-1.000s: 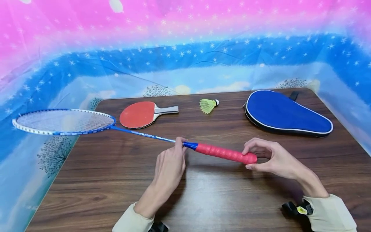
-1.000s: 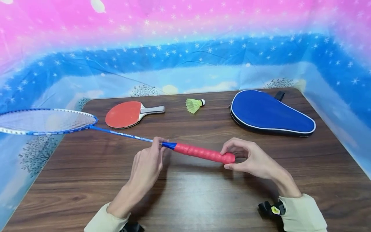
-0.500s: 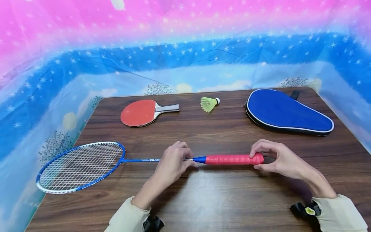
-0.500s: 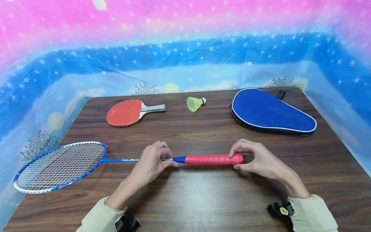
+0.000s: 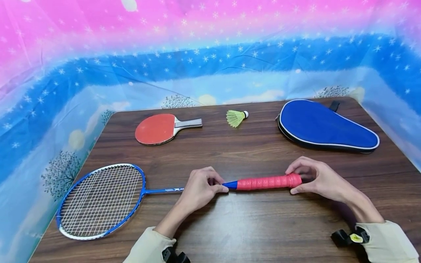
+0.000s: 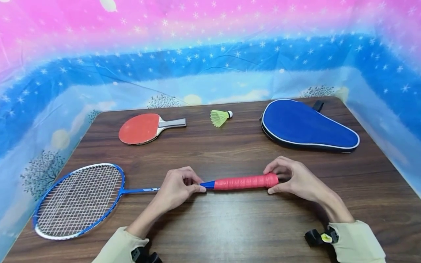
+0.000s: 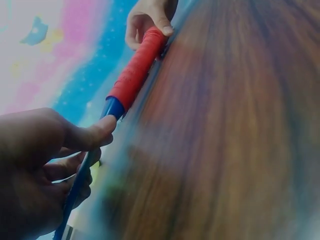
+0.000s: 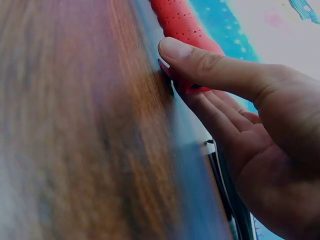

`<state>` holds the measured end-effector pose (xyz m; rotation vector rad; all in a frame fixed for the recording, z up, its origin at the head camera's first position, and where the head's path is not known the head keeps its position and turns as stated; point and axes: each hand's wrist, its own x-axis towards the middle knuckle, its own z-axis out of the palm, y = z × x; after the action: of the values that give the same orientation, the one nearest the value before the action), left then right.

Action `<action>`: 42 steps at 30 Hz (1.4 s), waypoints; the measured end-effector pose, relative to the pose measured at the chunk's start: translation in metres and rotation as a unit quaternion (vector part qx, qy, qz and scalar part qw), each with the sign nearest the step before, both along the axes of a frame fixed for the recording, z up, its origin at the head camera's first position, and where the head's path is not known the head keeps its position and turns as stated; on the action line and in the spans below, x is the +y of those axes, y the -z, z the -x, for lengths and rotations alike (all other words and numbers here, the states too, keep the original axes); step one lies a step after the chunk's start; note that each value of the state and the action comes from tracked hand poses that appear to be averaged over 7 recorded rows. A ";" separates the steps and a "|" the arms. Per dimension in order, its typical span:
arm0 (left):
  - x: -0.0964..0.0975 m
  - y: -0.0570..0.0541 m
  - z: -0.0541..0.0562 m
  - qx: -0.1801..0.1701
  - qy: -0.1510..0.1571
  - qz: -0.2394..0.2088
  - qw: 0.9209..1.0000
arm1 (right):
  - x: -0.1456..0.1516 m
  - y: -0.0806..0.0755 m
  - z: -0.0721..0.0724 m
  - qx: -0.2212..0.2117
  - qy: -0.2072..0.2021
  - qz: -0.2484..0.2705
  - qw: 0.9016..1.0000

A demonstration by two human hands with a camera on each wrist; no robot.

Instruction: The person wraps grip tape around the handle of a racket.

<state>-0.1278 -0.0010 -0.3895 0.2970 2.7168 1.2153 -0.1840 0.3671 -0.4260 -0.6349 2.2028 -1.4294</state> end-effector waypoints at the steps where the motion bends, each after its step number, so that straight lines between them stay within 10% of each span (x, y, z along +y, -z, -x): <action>1: 0.001 0.001 0.000 -0.003 -0.002 0.000 1.000 | 0.000 0.001 0.000 -0.008 0.003 -0.001 1.000; 17: 0.001 0.007 0.003 0.018 -0.013 0.004 1.000 | 0.001 0.006 -0.001 -0.045 0.032 0.011 0.998; 42: 0.000 0.009 0.001 0.015 -0.005 0.015 1.000 | -0.012 -0.022 -0.011 0.034 0.015 -0.054 0.998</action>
<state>-0.1284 -0.0010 -0.3986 0.3007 2.7638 1.1808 -0.1728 0.3553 -0.4044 -0.6227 2.3337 -1.3116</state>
